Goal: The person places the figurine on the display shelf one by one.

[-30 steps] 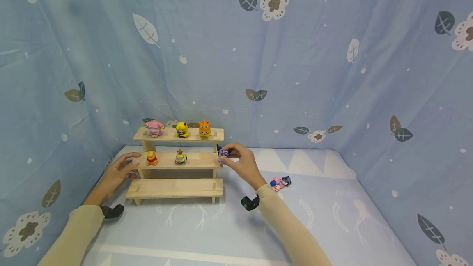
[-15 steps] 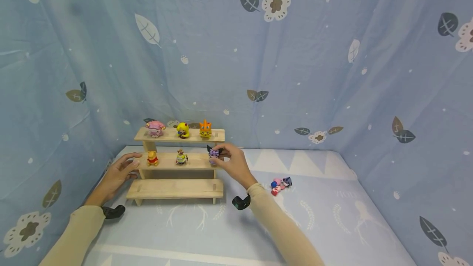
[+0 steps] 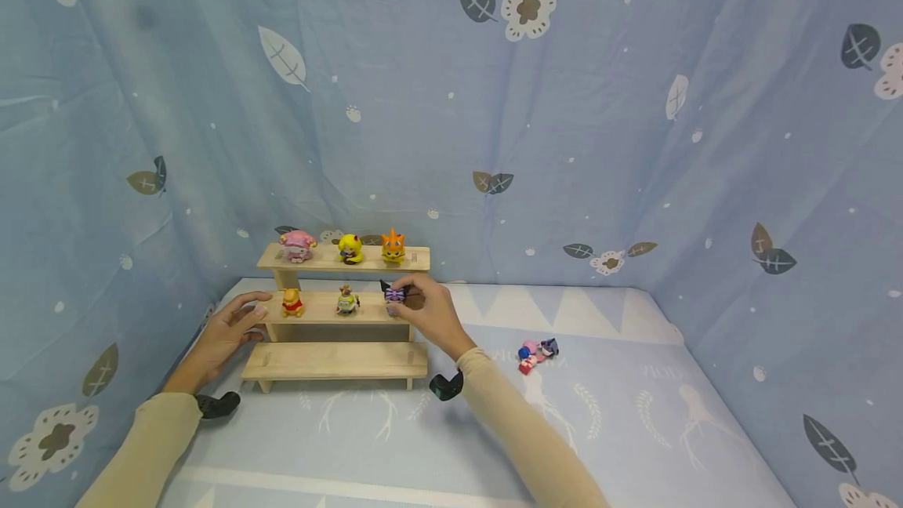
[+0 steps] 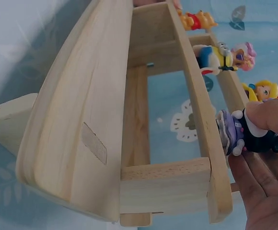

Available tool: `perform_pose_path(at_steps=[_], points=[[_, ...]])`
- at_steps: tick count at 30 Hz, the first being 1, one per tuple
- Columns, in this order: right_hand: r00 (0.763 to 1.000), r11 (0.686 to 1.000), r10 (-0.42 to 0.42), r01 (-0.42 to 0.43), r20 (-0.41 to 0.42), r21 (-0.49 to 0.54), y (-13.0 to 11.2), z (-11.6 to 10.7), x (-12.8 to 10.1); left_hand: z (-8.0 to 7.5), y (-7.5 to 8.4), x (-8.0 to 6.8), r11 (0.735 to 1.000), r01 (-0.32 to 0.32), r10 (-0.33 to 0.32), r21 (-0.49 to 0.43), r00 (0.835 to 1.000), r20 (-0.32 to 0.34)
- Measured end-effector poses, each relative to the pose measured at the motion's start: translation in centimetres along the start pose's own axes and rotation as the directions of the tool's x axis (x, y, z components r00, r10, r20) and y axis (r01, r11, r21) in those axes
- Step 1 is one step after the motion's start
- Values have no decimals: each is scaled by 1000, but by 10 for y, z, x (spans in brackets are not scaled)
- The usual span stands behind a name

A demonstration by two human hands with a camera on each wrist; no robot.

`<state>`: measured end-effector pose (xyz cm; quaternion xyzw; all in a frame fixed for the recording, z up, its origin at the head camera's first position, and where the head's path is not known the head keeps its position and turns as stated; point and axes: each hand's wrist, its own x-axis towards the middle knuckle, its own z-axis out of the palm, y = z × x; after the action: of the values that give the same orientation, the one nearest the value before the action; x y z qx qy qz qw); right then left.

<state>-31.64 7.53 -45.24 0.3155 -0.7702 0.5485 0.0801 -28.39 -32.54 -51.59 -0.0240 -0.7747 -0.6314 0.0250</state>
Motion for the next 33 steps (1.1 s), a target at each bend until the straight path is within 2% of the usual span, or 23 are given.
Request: perform_pose_path(at_steps=[15,26,33], points=[[1000,995,-3,3,-5,-99,-1,1,2,0,2,-1,1000,-9,9,-4,1000,-7],[1000,994,17,-15,13,-111,-4,0,-3,2,2,0,1000,-16,16,-7,1000,-6],[999,988,33,-29,23,-154,-11,-8,-5,2,-1,0,1000,-9,9,-2,1000,-11]])
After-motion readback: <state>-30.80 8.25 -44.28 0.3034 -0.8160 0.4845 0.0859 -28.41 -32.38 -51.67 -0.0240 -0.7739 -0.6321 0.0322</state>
